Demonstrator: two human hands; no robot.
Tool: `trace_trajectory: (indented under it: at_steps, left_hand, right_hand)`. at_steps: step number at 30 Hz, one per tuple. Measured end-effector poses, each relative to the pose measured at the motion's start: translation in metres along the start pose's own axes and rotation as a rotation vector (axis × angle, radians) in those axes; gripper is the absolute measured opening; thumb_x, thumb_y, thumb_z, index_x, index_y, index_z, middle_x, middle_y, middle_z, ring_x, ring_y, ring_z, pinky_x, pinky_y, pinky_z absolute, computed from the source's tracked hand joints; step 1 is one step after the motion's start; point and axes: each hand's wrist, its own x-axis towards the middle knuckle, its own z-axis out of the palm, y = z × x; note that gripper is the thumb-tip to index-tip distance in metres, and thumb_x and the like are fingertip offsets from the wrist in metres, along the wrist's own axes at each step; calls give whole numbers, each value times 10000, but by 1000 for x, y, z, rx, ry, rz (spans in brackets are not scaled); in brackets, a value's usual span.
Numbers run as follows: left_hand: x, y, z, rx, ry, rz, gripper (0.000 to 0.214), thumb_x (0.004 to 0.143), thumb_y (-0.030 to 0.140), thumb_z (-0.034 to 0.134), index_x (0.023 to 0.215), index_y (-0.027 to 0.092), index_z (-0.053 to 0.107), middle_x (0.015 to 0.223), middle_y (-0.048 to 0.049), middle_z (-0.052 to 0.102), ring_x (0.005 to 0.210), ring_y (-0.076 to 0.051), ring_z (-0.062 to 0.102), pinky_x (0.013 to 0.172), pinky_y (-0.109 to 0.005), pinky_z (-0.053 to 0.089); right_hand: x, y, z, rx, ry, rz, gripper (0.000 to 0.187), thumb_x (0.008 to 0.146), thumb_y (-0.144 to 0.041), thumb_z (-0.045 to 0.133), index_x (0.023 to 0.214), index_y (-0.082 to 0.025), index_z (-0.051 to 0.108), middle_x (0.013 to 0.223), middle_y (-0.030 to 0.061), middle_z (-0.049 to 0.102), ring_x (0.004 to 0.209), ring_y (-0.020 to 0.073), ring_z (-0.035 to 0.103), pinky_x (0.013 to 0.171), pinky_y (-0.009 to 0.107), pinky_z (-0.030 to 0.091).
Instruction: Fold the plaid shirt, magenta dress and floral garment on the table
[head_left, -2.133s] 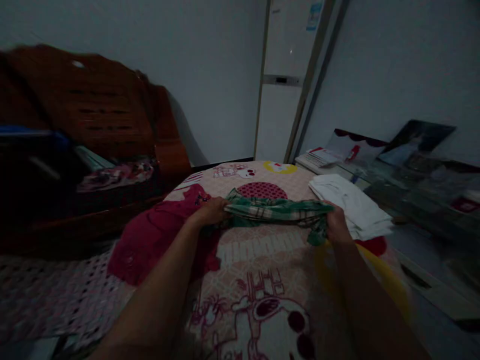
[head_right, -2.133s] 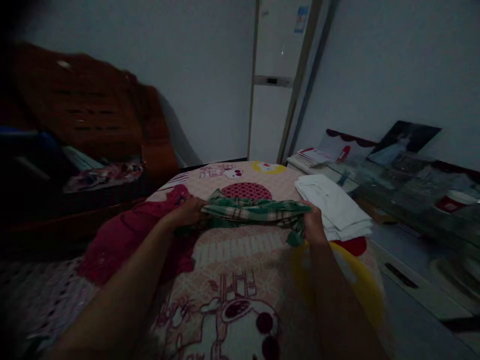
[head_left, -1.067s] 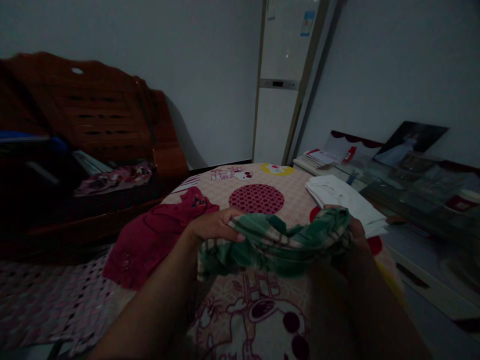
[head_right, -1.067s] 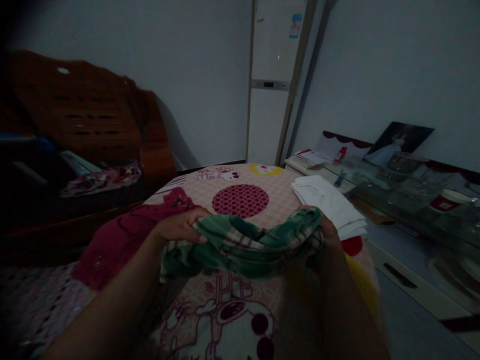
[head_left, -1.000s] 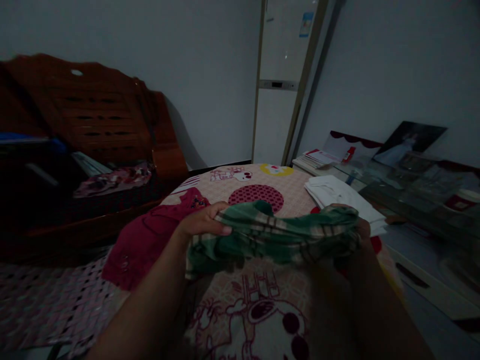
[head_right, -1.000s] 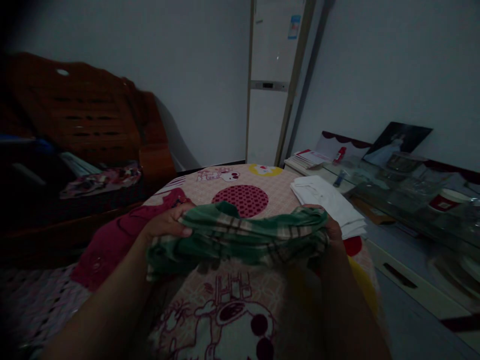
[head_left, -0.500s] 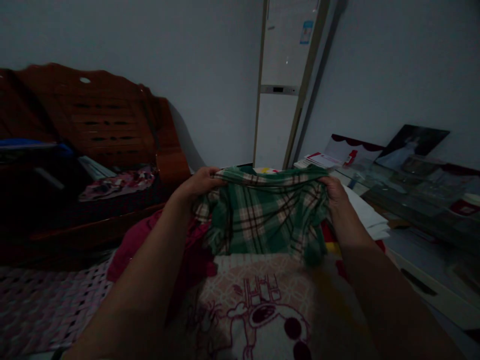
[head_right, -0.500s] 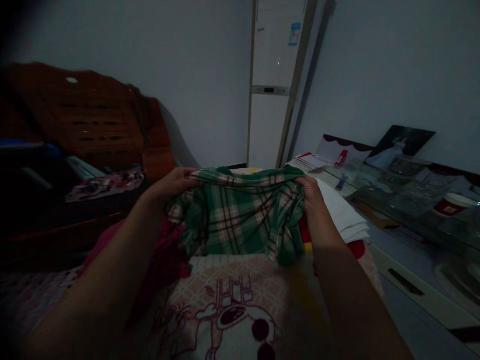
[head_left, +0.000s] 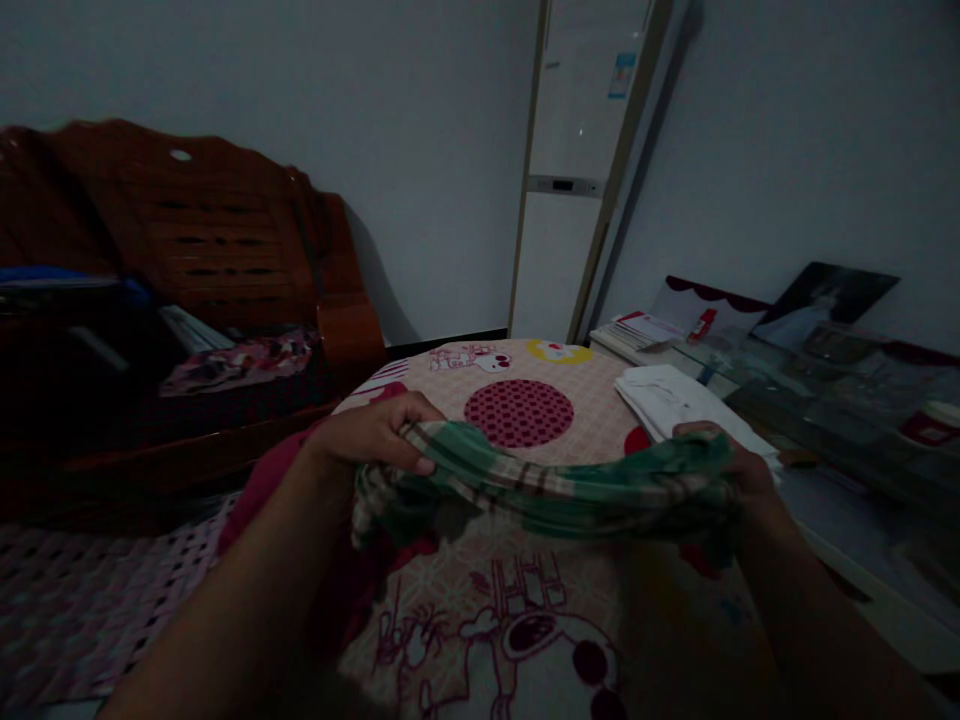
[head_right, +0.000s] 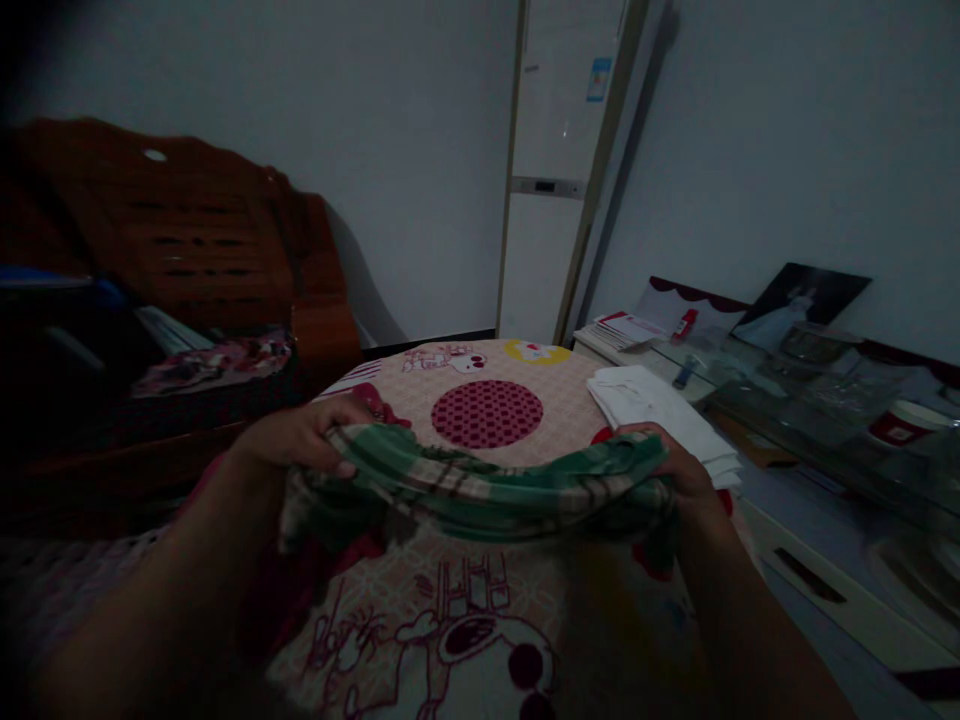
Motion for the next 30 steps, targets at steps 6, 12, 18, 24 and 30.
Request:
trace_trajectory:
  at_steps: [6,12,18,24,30]
  left_hand:
    - [34,12,-19,-110,309,122,442,591,413,788,921,123,741,752,-60,723,788,-240,686,722,-325,557]
    - [98,-22,-50,67,161,-68,360,636,368,762,912,136,754,920,-80,755,840,-232,683,814,-345,540]
    - [138,-57,-50,590,1008,-89,416,784,159,574,1186,88,649,1251,-161,636,1232,-293,533,1082,-400,392]
    - [119,-78,-17,734,1032,-51,427,827,160,537,1246,108,609,1318,-169,583,1265,-283,510,1106,-413,375]
    - [78,-95,4,748,733,-327,334,849,243,536,1121,131,692,1105,-127,719,1021,-257,663,916,-324,488]
  right_hand:
    - [32,-22,28,256,26,-83,195,555,-254,651,750,-269,648,781,3,742,889,294,713,802,439,576]
    - [105,5,43,30,-94,46,256,504,-252,774,737,-184,691,702,36,731,730,267,706,721,387,567]
    - [156,32,49,-379,412,-171,443,591,-298,716,1016,-173,719,875,61,746,856,251,687,823,403,545]
    - [115,55,60,-703,274,-317,382,668,-225,642,1034,-194,746,1065,85,748,1006,267,670,986,427,479]
    - [64,69,58,-815,186,-196,219,718,-217,590,836,-203,774,912,95,770,894,267,702,890,403,516]
